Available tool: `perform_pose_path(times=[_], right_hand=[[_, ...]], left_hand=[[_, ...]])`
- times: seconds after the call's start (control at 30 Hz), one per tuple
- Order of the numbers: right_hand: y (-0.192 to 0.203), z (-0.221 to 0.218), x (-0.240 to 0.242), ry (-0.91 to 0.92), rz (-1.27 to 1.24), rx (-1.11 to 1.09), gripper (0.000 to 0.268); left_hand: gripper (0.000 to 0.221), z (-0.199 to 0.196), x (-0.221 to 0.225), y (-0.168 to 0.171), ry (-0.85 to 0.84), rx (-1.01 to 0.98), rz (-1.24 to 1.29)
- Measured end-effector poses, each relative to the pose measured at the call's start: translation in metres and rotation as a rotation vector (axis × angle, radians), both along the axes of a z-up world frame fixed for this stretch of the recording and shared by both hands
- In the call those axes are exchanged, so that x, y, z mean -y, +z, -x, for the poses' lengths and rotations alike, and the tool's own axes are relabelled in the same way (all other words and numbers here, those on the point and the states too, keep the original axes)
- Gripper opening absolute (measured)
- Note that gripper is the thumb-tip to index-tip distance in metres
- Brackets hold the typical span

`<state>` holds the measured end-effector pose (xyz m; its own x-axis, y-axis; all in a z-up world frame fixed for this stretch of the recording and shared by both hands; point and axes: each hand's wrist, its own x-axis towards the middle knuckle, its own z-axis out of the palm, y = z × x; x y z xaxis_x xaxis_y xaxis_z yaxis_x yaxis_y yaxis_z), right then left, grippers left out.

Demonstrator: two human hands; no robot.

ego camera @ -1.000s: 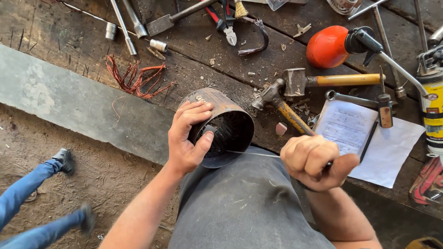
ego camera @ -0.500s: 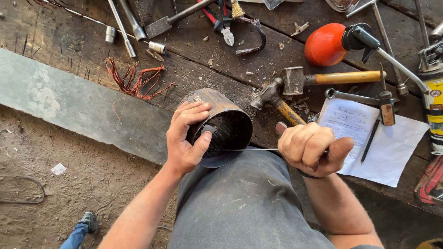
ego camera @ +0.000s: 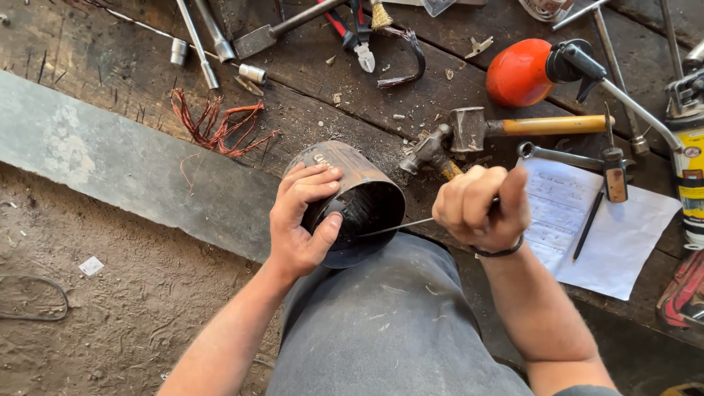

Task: Repairing an electric motor stator by tapping components with a hammer and threading wire through slots.

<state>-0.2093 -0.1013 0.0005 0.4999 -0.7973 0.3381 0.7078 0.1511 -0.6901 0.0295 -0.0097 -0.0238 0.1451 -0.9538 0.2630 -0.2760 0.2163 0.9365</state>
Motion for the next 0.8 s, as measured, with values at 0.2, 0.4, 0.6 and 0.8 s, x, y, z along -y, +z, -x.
perform_pose_path(times=[0.2, 0.4, 0.6, 0.8], right_hand=[[-0.002, 0.007, -0.019, -0.097, -0.128, 0.034, 0.073], [0.026, 0.004, -0.034, -0.287, -0.086, -0.098, 0.074], [0.045, -0.007, -0.033, -0.217, 0.149, -0.3, 0.08], [0.067, -0.027, -0.027, -0.111, 0.191, -0.353, 0.072]], left_hand=[[0.035, 0.003, 0.001, 0.001, -0.008, 0.0, 0.011], [0.039, 0.003, 0.005, 0.004, -0.011, 0.011, -0.007], [0.035, 0.002, 0.006, 0.005, -0.013, 0.005, -0.026], [0.033, 0.006, 0.005, 0.006, -0.02, 0.021, -0.043]])
